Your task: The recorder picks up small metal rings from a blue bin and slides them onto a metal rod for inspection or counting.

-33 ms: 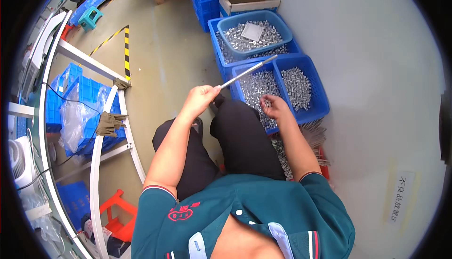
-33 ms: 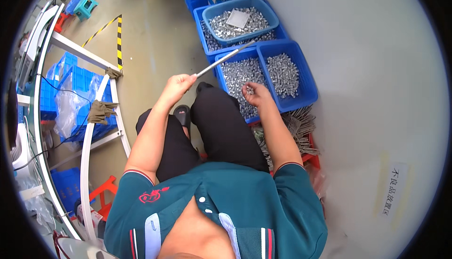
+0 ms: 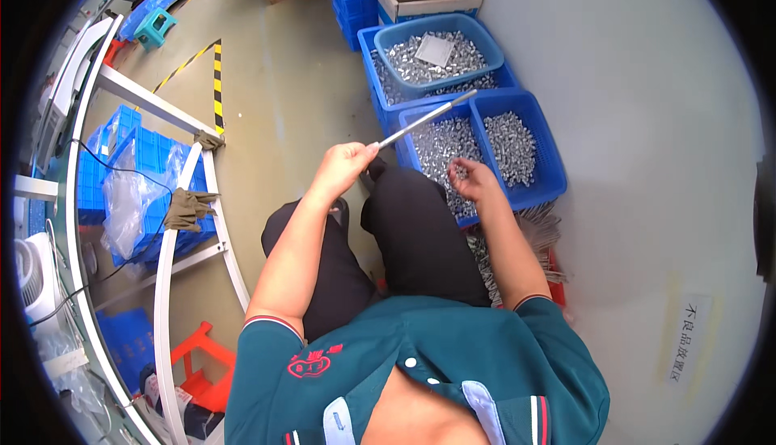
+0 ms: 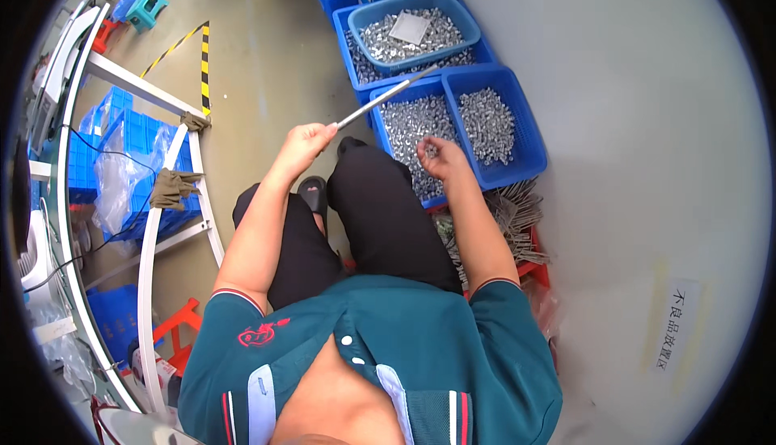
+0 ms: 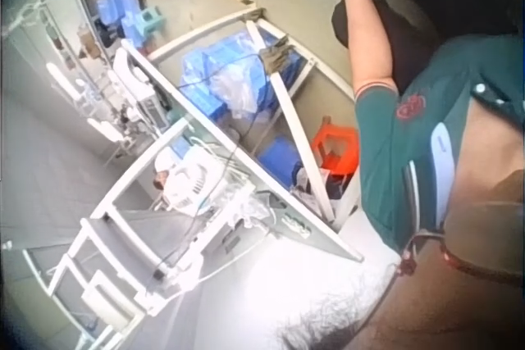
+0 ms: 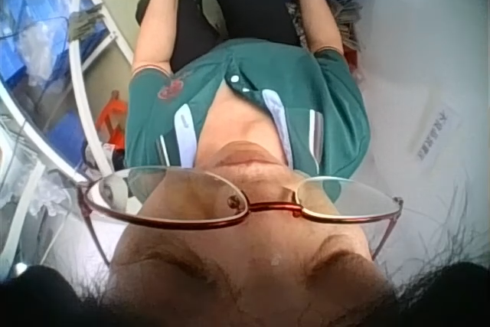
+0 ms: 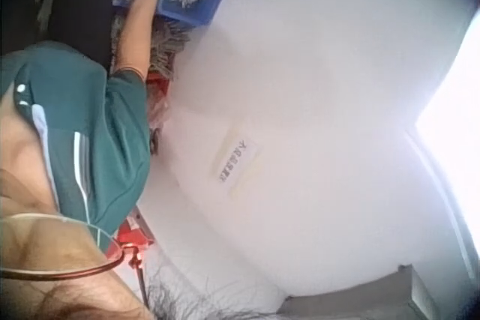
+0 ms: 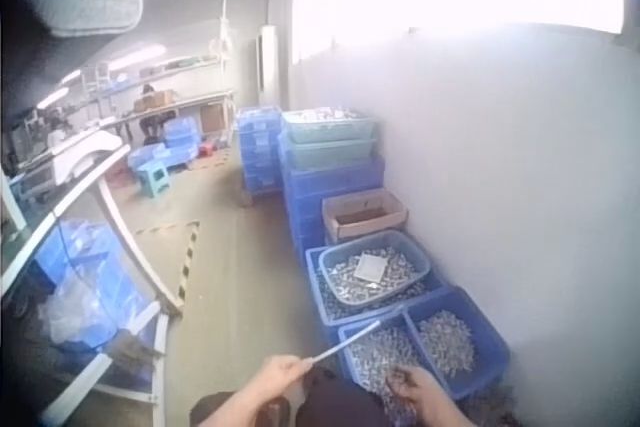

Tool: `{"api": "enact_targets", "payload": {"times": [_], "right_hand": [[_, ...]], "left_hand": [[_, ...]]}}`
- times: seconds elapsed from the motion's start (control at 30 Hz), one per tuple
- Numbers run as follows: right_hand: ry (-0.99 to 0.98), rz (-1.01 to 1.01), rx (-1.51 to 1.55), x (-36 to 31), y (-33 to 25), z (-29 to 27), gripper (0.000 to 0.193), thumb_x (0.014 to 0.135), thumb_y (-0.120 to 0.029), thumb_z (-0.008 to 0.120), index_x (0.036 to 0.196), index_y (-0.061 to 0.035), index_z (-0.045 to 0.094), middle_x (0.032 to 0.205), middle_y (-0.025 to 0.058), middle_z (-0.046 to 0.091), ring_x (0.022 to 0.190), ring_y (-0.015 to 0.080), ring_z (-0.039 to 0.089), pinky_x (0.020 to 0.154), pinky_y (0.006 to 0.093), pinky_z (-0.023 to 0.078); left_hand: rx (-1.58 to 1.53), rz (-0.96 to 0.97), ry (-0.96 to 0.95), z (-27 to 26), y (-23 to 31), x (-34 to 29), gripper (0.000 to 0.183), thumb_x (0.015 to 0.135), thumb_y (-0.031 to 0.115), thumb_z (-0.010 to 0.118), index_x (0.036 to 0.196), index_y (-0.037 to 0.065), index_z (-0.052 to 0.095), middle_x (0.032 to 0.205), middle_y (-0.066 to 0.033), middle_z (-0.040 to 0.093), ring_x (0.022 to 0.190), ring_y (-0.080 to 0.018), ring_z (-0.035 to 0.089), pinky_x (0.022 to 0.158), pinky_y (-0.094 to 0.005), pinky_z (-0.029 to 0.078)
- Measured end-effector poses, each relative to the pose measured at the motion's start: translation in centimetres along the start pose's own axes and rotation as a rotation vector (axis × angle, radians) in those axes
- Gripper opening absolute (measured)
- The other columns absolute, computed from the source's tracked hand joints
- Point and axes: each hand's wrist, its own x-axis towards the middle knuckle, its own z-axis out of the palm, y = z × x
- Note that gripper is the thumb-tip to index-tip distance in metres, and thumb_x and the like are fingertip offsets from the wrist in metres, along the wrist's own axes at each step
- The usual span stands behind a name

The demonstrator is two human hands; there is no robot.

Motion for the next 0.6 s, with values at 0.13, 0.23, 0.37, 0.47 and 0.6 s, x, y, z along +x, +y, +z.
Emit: {"api": "enact_targets", "payload": {"times": [0.13,0.23,0.37,0.47,0.6], "right_hand": [[-0.207,-0.069,-0.041,-1.5,0.1,1.4,0.021,0.089,-0.006,0.051,0.107,0.0032,0.049,0.084,0.0108,0.054,0.070,0.0176,0.054,0.057,0.0254,0.048],[-0.263,-0.137,-0.089,-3.4,-0.6,2.5,0.017,0.090,-0.011,0.052,0.104,-0.0012,0.051,0.083,0.0068,0.054,0.062,0.0115,0.048,0.048,0.0206,0.037],[-0.483,-0.122,0.013,-5.1,-2.0,3.0,0.017,0.091,-0.022,0.055,0.094,-0.0055,0.053,0.076,0.0023,0.050,0.056,0.0061,0.042,0.041,0.0173,0.030],[-0.517,-0.119,0.055,-6.3,-3.0,3.9,0.022,0.088,-0.029,0.059,0.088,-0.0072,0.055,0.074,0.0006,0.049,0.054,0.0056,0.039,0.038,0.0168,0.027],[-0.516,-0.123,0.115,-7.3,-3.5,5.9,0.020,0.086,-0.027,0.061,0.088,-0.0076,0.056,0.072,0.0003,0.048,0.056,0.0070,0.039,0.041,0.0171,0.028]], "left_hand": [[0.054,-0.065,-0.029,-0.9,-0.2,-0.3,0.043,0.085,0.042,0.057,0.067,0.003,0.058,0.057,0.0012,0.048,0.056,-0.0081,0.043,0.053,-0.0264,0.036],[0.097,-0.051,0.005,-0.7,-0.5,-0.2,0.045,0.085,0.044,0.056,0.071,0.002,0.060,0.058,-0.0016,0.051,0.057,-0.0099,0.045,0.054,-0.0281,0.038],[0.225,-0.042,-0.008,-0.3,0.3,-0.7,0.046,0.083,0.047,0.055,0.077,0.002,0.063,0.060,-0.0061,0.055,0.059,-0.0146,0.051,0.057,-0.0308,0.040],[0.257,-0.082,-0.044,-0.4,0.8,-1.0,0.045,0.083,0.047,0.055,0.081,0.003,0.065,0.063,-0.0070,0.058,0.062,-0.0167,0.055,0.060,-0.0307,0.042],[0.300,-0.084,-0.082,-0.4,0.8,-1.3,0.044,0.083,0.047,0.054,0.082,0.005,0.066,0.066,-0.0071,0.060,0.065,-0.0178,0.057,0.062,-0.0312,0.043]]}}
